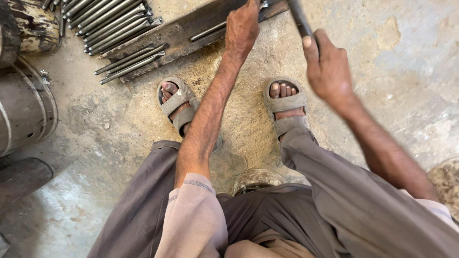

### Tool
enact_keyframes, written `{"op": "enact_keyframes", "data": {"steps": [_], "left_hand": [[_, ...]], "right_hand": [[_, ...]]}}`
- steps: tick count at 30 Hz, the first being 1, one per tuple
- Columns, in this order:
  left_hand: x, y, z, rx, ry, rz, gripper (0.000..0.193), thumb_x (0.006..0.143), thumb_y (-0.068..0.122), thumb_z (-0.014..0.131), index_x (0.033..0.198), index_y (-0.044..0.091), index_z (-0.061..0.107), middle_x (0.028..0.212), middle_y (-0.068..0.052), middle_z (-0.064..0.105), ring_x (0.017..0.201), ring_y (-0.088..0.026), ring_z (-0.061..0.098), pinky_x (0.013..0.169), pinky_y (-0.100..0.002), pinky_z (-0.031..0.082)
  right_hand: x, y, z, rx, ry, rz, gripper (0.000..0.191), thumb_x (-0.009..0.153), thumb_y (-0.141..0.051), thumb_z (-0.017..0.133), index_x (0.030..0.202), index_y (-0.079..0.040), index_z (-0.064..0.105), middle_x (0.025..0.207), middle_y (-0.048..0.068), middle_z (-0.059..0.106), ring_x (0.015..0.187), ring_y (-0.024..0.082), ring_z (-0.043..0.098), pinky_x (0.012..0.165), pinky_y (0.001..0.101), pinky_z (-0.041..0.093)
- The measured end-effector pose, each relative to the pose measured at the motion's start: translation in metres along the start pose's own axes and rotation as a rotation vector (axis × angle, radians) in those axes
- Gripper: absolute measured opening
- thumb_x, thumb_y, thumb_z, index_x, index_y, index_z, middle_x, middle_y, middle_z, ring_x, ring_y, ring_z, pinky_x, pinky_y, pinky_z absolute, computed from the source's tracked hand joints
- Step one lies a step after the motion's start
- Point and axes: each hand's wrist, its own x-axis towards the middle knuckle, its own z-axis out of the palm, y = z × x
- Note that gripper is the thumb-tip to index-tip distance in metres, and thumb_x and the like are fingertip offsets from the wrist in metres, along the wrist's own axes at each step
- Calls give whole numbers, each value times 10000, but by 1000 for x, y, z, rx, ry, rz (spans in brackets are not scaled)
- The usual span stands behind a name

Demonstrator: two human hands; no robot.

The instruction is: The person sits on the floor and repeatedly picks up metal rods, places them on a wooden block, and strikes them with a hammer to shape the ends. The person handles multiple rods one at a time, striking each several times before setting it aside.

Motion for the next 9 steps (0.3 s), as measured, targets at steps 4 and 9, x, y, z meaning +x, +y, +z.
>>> {"op": "enact_keyframes", "data": {"steps": [4,9], "left_hand": [[4,-2,-3,32,-149,-54,373,1048,-81,498,1412,1,508,662,-77,698,466,-119,616,349,-235,526],[-17,-13,11,82,-56,-42,342,1084,31,543,1401,146,486,880,-77,728,650,-140,710,561,-245,594]], "right_hand": [[-10,-2,-52,-56,-65,59,519,1202,-520,341,1177,-54,568,714,-42,470,543,69,424,399,254,377],[-11,-8,-30,235,162,-247,610,1189,-557,348,1630,-143,424,709,5,462,465,108,445,411,301,379]]}}
